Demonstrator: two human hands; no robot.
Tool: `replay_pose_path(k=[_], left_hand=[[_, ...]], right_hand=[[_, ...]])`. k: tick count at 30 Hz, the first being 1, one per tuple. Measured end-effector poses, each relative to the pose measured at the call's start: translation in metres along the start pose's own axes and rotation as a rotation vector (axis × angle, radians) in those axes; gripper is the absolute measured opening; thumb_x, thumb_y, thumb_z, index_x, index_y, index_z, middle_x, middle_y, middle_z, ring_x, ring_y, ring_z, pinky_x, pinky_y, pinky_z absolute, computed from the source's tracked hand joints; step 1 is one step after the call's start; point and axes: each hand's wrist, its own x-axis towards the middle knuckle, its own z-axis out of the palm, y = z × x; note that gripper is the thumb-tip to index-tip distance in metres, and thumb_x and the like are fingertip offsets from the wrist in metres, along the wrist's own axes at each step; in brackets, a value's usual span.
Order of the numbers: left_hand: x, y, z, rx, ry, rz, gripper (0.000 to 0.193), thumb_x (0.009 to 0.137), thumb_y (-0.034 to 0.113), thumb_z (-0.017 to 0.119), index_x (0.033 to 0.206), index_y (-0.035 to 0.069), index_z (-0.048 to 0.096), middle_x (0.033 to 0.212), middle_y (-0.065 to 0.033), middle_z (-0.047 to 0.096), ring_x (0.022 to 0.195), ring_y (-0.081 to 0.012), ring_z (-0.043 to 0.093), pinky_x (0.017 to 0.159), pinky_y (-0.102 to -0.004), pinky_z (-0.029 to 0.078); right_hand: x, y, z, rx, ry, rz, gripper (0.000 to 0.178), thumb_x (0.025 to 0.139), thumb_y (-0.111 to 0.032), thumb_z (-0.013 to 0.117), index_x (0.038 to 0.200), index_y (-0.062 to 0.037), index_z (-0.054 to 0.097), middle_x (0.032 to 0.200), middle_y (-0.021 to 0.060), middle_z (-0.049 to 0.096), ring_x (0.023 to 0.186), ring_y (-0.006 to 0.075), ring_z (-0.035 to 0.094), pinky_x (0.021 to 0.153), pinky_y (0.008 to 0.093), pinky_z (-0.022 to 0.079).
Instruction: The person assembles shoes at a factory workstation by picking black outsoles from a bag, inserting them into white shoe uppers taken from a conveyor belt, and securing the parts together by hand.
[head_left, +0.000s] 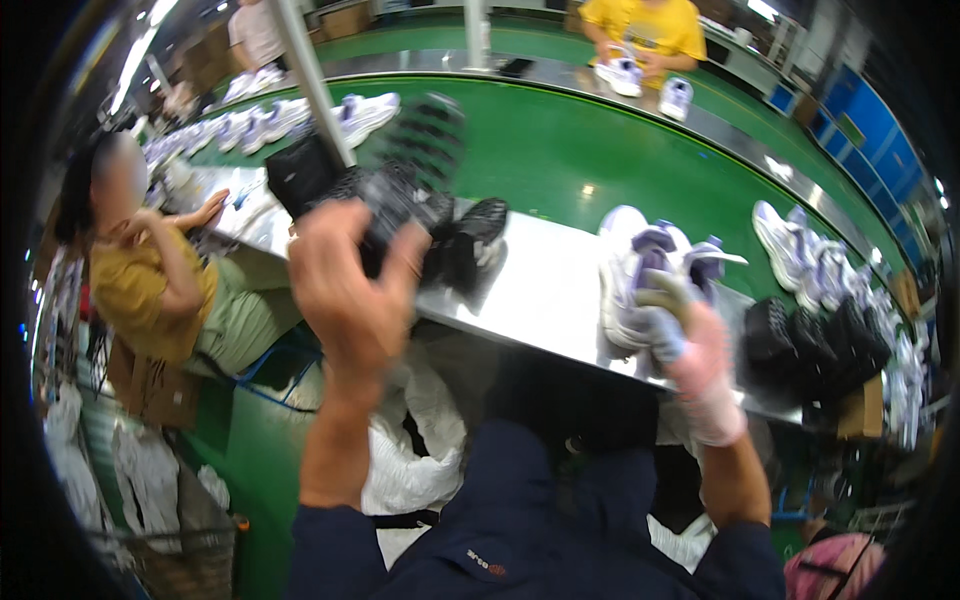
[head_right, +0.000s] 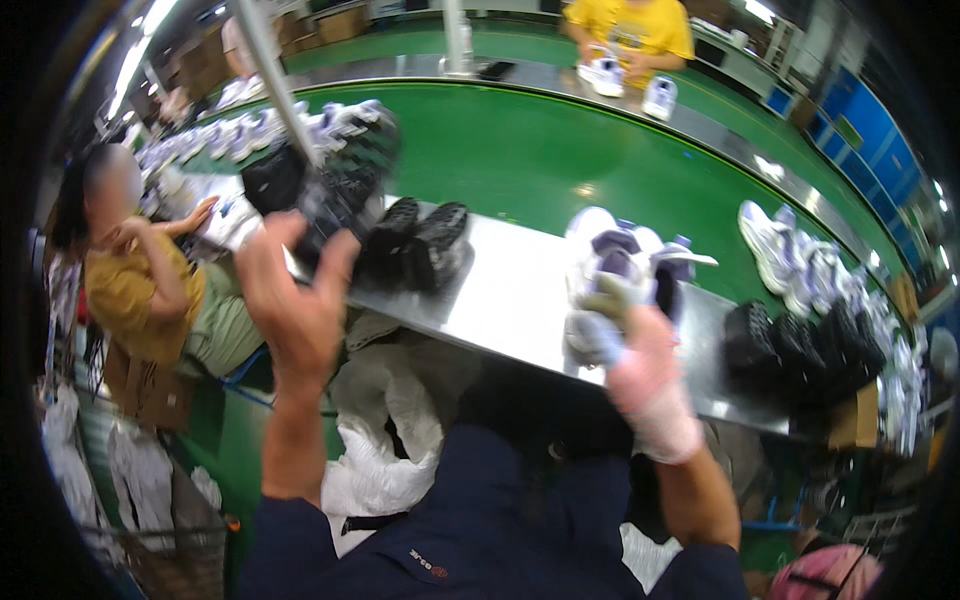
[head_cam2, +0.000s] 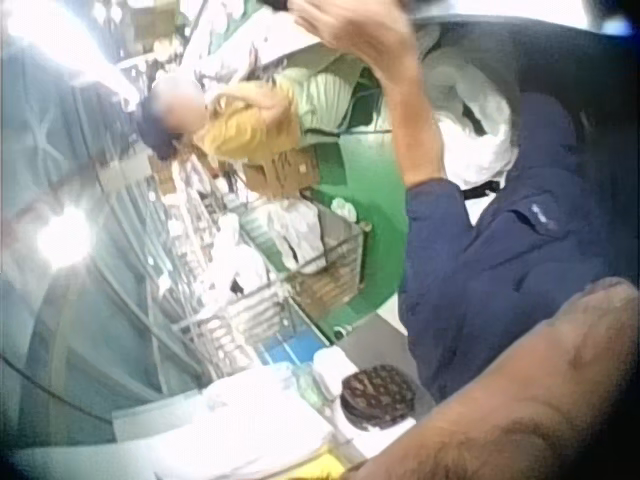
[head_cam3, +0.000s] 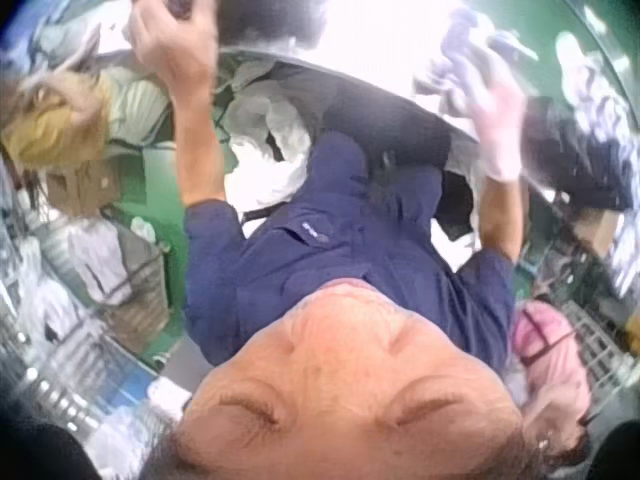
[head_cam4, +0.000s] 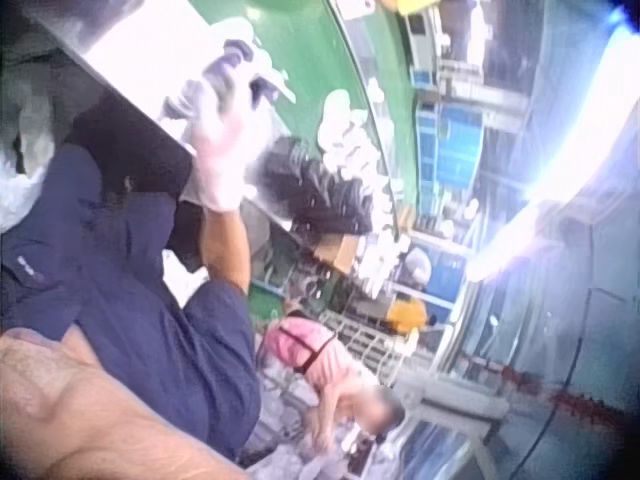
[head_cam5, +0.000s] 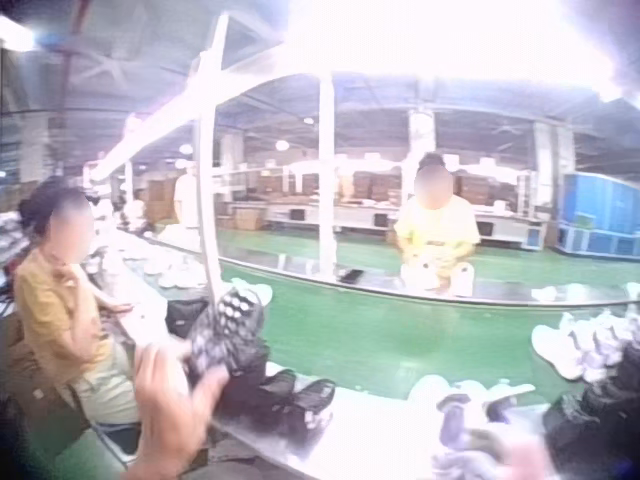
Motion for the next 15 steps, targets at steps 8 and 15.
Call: replay_pose_path(k=[8, 15], left_hand=[[-0.077, 0.122, -0.008, -1.072, -0.318, -0.172, 0.066, 0.089, 0.048, 0.078, 0.13, 0.001, 0.059, 0.116, -0.0136, 0.065, 0.107, -0.0267, 0.061, 0.093, -0.0407, 0.05], [-0.045, 0.163, 0.058, -1.714, -0.679, -0.883, 0.048, 0.09, 0.006, 0.076, 0.133, -0.001, 0.057, 0.104, -0.0048, 0.068, 0.094, -0.0113, 0.066, 0.086, -0.0251, 0.052]], right_hand=[[-0.039, -0.013, -0.005, 0.838, -0.487, 0.459, 0.054, 0.092, -0.024, 0.069, 0.139, 0.001, 0.056, 0.127, 0.0079, 0.066, 0.115, 0.0157, 0.062, 0.104, 0.0345, 0.049], [-0.062, -0.023, -0.044, -0.333, -0.226, -0.007, 0.058, 0.092, -0.045, 0.073, 0.121, 0.0044, 0.065, 0.1, 0.0207, 0.074, 0.088, 0.0316, 0.074, 0.078, 0.0407, 0.056]])
